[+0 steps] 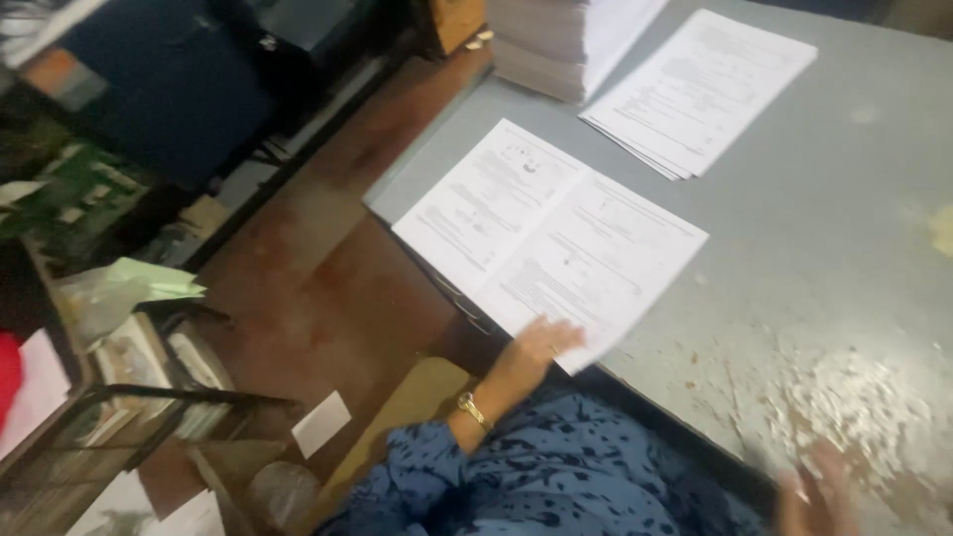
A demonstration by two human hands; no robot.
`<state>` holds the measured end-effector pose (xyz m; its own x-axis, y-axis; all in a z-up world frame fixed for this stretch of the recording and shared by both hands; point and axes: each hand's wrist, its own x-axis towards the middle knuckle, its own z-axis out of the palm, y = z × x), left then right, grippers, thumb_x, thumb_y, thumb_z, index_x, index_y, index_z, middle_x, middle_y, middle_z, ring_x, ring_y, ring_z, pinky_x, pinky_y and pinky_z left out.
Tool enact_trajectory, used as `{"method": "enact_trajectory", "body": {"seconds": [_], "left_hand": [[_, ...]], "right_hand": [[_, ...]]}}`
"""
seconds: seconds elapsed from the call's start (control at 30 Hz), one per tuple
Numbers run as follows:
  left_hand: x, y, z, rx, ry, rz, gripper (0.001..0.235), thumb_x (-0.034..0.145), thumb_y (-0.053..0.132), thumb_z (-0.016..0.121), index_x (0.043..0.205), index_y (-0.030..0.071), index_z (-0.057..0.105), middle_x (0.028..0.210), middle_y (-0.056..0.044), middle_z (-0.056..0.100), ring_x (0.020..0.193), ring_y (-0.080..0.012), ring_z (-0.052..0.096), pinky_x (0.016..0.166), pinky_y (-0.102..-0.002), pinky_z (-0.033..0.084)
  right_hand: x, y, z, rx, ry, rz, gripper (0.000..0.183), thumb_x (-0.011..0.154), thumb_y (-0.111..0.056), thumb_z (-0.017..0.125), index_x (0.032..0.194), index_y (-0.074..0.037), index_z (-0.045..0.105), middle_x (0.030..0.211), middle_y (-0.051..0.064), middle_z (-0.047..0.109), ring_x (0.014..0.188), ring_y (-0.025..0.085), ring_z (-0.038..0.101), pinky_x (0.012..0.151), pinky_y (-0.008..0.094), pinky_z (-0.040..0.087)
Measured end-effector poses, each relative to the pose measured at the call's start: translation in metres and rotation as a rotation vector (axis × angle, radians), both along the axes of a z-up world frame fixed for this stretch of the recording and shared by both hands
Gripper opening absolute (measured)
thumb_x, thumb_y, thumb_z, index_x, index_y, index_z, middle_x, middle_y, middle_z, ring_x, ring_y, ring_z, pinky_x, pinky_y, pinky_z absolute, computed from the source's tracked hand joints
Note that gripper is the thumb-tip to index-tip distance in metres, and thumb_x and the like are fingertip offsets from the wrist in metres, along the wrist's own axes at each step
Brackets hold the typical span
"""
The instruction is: Folding printed sheets of paper and stacking them on a desk
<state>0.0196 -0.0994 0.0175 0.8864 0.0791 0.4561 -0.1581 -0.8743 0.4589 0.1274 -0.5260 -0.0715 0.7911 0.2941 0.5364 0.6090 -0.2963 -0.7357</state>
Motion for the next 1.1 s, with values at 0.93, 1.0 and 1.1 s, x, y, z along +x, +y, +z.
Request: {"method": "enact_trajectory", "body": {"seconds": [0.93, 1.0, 1.1], "left_hand": [[-0.005, -0.010, -0.036, -1.464, 0.407, 0.529, 0.028, 0.101, 0.026, 0.058, 0.116, 0.008, 0.074, 0.087, 0.000, 0.069, 0.066, -0.0061, 0.058, 0.058, -0.024, 0.054], [-0.005, -0.012, -0.032, -1.512, 0.413, 0.511, 0.029, 0.102, 0.026, 0.058, 0.119, 0.007, 0.072, 0.094, -0.002, 0.072, 0.071, -0.0104, 0.064, 0.059, -0.025, 0.056], [-0.008, -0.014, -0.020, -1.531, 0.438, 0.452, 0.026, 0.100, 0.024, 0.061, 0.118, 0.008, 0.069, 0.100, -0.006, 0.075, 0.078, -0.0147, 0.070, 0.062, -0.026, 0.057]], "right_hand": [[-0.004, 0.093, 0.091, -0.605, -0.294, 0.134, 0.050, 0.075, -0.042, 0.082, 0.120, -0.021, 0.071, 0.145, 0.011, 0.063, 0.139, 0.038, 0.058, 0.102, 0.049, 0.051], [-0.006, 0.092, 0.096, -0.614, -0.289, 0.142, 0.057, 0.073, -0.047, 0.082, 0.122, -0.021, 0.070, 0.147, 0.010, 0.062, 0.141, 0.038, 0.057, 0.104, 0.050, 0.051], [-0.011, 0.095, 0.103, -0.645, -0.308, 0.135, 0.072, 0.068, -0.055, 0.083, 0.130, -0.021, 0.066, 0.149, 0.010, 0.060, 0.142, 0.037, 0.055, 0.107, 0.051, 0.049]]}}
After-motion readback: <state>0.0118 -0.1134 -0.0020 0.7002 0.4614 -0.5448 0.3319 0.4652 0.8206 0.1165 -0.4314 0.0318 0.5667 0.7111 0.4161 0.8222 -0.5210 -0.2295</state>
